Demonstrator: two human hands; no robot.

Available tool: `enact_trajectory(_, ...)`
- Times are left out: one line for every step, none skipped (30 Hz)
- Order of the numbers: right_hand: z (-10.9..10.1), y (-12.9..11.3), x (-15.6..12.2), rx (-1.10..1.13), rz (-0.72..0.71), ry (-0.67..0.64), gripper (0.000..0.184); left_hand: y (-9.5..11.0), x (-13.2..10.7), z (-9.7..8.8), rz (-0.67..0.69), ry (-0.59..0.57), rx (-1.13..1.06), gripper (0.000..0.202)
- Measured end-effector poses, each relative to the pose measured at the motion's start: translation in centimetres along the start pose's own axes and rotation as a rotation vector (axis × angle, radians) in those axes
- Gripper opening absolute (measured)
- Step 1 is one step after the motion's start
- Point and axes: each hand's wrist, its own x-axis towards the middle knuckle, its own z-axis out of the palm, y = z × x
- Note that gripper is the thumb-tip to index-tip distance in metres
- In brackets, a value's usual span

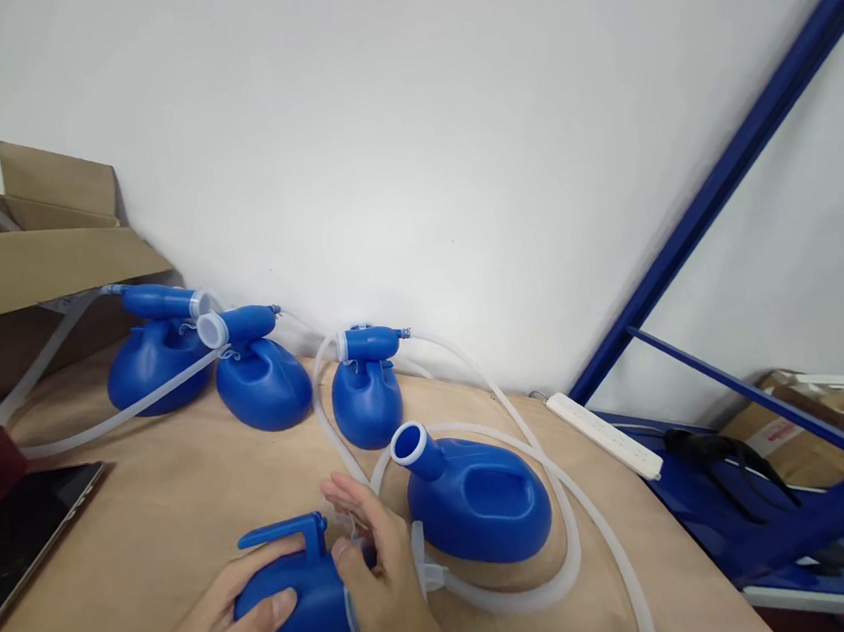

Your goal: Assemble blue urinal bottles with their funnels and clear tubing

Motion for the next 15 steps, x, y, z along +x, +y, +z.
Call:
enact_trajectory(0.0,-0.2,0.2,-0.024,-0.011,0.008,0.039,0.1,0.1,-0.1,0.043,0.014,-0.014,0.064)
enact_trajectory(0.1,-0.4,0.3,-0.056,-0.025,0.012,0.034,0.1,0.2,-0.2,0.073,0.026,-0.033,0.062)
enact_trajectory(0.1,-0.6,0.5,-0.079,-0.040,0.011,0.030,0.1,0.2,-0.2,0.088,0.034,-0.050,0.060)
enact_trajectory(0.2,-0.8,0.6,-0.084,-0.045,0.004,0.028,0.1,0.3,-0.3,0.087,0.038,-0.060,0.060)
enact_trajectory(0.3,-0.9,0.7,-0.067,-0.031,0.004,0.027,0.0,0.4,-0.3,0.078,0.042,-0.061,0.060)
enact_trajectory(0.4,-0.9,0.7,-0.034,0.004,0.012,0.027,-0.1,0.5,-0.3,0.069,0.048,-0.052,0.061)
enact_trajectory(0.5,-0.8,0.7,0.000,0.049,0.033,0.027,-0.3,0.5,-0.4,0.066,0.060,-0.033,0.061)
enact_trajectory(0.6,-0.7,0.7,0.028,0.088,0.056,0.026,-0.4,0.5,-0.4,0.068,0.074,-0.008,0.061)
enact_trajectory(0.6,-0.7,0.7,0.044,0.112,0.072,0.026,-0.5,0.5,-0.4,0.073,0.088,0.016,0.061)
enact_trajectory(0.7,-0.6,0.7,0.048,0.112,0.080,0.024,-0.5,0.4,-0.3,0.077,0.099,0.036,0.061)
enact_trajectory(0.7,-0.7,0.8,0.042,0.090,0.079,0.022,-0.5,0.4,-0.3,0.082,0.105,0.049,0.060)
enact_trajectory(0.7,-0.7,0.8,0.034,0.060,0.069,0.020,-0.6,0.3,-0.3,0.086,0.108,0.055,0.060)
enact_trajectory(0.8,-0.9,0.9,0.028,0.027,0.067,0.018,-0.6,0.3,-0.3,0.087,0.112,0.057,0.060)
enact_trajectory(0.8,-1.0,1.1,0.026,0.000,0.073,0.016,-0.6,0.3,-0.3,0.088,0.118,0.062,0.059)
enact_trajectory(0.8,-1.1,1.2,0.024,-0.014,0.086,0.013,-0.6,0.3,-0.3,0.093,0.126,0.073,0.059)
